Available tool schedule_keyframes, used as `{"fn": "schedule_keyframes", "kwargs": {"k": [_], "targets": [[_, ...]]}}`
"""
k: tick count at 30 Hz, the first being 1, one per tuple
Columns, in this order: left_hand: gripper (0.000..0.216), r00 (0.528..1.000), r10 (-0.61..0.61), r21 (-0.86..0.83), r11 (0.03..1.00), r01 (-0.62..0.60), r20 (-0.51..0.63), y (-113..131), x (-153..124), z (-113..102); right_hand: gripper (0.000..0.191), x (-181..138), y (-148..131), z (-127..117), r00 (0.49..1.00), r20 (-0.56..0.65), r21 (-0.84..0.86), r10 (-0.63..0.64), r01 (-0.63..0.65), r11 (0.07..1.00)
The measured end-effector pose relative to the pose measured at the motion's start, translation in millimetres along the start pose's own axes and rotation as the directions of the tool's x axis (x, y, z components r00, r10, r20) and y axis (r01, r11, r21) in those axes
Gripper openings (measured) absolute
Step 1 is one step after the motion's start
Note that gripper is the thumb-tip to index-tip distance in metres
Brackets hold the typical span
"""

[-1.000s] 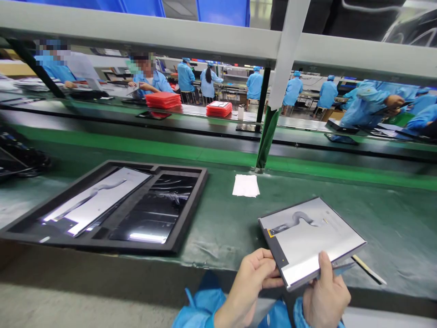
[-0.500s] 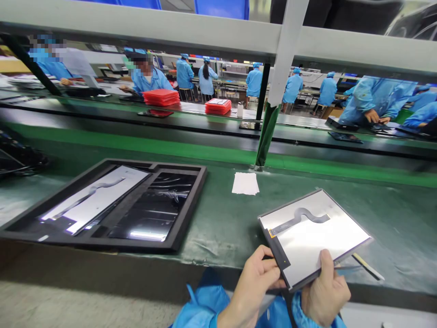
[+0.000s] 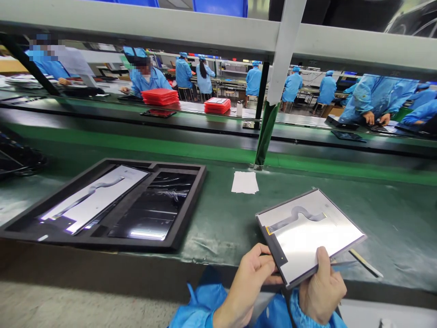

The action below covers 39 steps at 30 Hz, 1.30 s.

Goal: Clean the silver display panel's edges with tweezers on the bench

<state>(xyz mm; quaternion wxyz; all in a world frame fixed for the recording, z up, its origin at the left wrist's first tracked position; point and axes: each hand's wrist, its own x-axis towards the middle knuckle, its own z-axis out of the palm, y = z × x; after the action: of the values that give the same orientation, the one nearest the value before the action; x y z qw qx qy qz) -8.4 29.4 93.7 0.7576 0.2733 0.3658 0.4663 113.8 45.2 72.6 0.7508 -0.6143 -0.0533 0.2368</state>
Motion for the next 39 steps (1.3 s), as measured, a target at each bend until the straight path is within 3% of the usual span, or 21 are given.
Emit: {"fn": "schedule_keyframes", "kwargs": {"k": [4, 21, 39], "targets": [[0.030, 1.000, -0.009, 0.009, 1.000, 0.009, -0.015, 2, -1, 0, 0.037, 0, 0, 2, 0.996, -0.069, 0.029, 0.050, -0.048, 0.998], [0.029, 0.999, -0.001, 0.030, 1.000, 0.002, -0.039, 5, -1, 0, 0.045, 2, 10, -1, 0.999, 0.025, 0.052, -0.027, 0.026, 0.998], [0.035, 0.999, 0.051, -0.032, 0.998, -0.051, 0.007, -2, -1, -4, 0.044, 0, 11, 0, 0.999, -0.010, 0.055, -0.038, 0.039, 0.998]]}}
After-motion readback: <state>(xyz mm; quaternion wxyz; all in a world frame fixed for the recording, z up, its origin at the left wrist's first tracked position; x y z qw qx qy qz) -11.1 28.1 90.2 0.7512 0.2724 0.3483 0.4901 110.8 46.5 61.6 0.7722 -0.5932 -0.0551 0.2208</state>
